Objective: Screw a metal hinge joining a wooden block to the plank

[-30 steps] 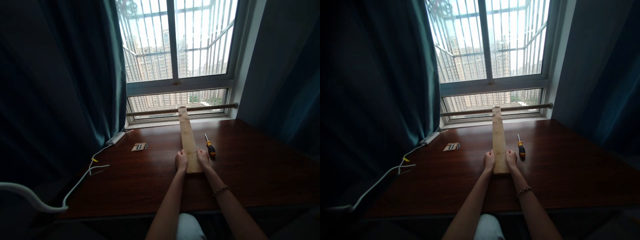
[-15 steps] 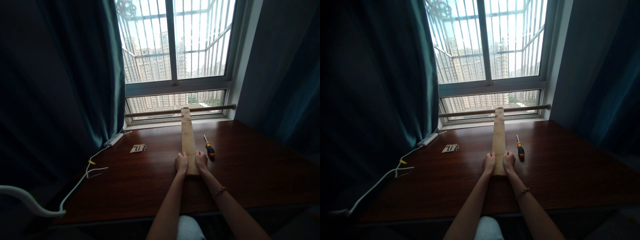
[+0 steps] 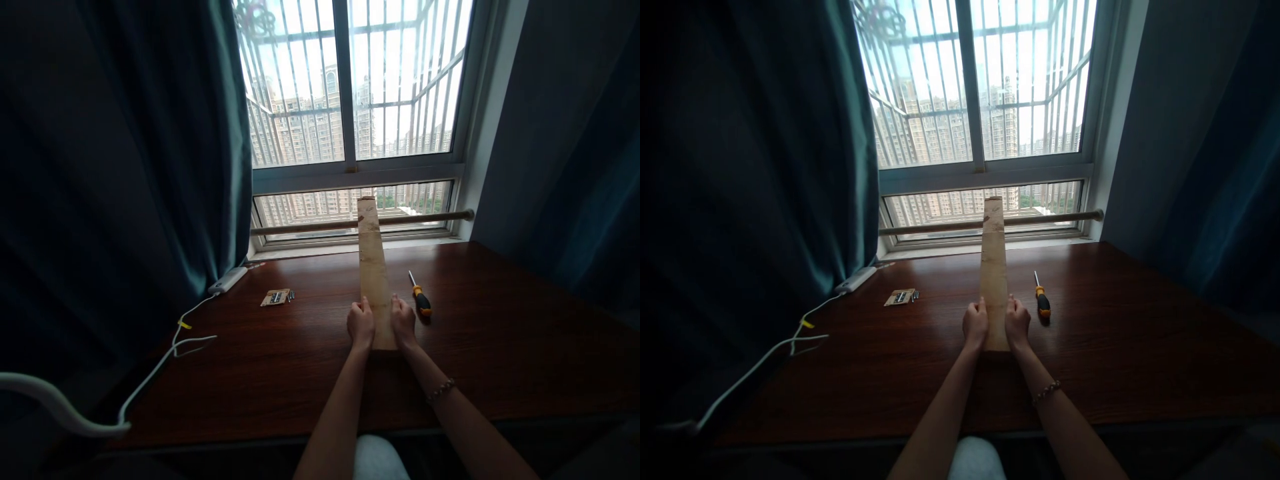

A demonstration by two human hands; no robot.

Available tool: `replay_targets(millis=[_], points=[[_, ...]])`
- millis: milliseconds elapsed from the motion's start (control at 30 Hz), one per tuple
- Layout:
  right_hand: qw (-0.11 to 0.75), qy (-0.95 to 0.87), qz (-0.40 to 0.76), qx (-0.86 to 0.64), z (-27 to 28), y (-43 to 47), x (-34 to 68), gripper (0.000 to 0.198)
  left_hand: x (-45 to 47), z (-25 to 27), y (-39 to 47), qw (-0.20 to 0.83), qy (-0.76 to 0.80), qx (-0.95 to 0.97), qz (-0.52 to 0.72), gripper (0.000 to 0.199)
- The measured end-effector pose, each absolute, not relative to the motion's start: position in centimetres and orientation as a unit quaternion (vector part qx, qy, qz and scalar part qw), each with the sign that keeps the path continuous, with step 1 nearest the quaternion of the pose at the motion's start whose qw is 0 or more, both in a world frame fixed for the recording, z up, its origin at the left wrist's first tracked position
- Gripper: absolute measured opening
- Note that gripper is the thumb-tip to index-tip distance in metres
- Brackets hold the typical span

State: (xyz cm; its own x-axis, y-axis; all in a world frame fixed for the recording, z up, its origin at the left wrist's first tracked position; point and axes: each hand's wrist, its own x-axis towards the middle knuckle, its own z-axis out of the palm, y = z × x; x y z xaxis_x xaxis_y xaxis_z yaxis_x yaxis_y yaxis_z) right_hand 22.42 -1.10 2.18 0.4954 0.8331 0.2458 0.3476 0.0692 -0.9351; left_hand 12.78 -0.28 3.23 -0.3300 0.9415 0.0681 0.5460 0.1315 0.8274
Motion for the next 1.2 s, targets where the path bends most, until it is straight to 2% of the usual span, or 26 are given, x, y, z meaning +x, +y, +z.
replay_targets(millis=[167,267,433,500,567,700,900,1067,1200], points=[[0.639,-0.481,0.269,-0.536,2.3,-0.6,22.7,0.054,10.5,3.5,0.3,0.264,0.685,0.512,0.446,0.045],[0.625,-0.470,0.253,-0.570,1.9,0.2,23.8,0.052,7.3,4.0,0.3,0.227,0.690,0.497,0.474,0.043],[0.513,-0.484,0.010,-0.709,0.8,1.5,26.8,0.028,-1.0,4.6,0.6,0.218,0.681,0.483,0.505,0.043],[0.481,-0.447,-0.069,-0.751,0.2,1.6,27.6,0.027,-4.8,4.8,1.0,0.215,0.674,0.479,0.520,0.044],[0.450,-0.417,-0.098,-0.783,-0.4,1.7,28.1,0.027,-8.5,4.9,1.4,0.201,0.666,0.480,0.535,0.044],[0.400,-0.414,-0.046,-0.817,-1.6,2.0,28.6,0.033,-14.8,4.8,2.2,0.162,0.705,0.464,0.511,0.039],[0.375,-0.451,0.019,-0.810,-2.4,2.7,29.2,0.043,-20.2,4.1,3.2,0.141,0.746,0.438,0.481,0.036],[0.431,-0.446,0.014,-0.784,-2.0,3.2,29.2,0.040,-21.9,4.3,4.4,0.131,0.763,0.421,0.472,0.033],[0.508,-0.443,0.022,-0.738,-1.6,3.3,28.9,0.041,-23.1,4.7,5.2,0.119,0.784,0.422,0.439,0.031]])
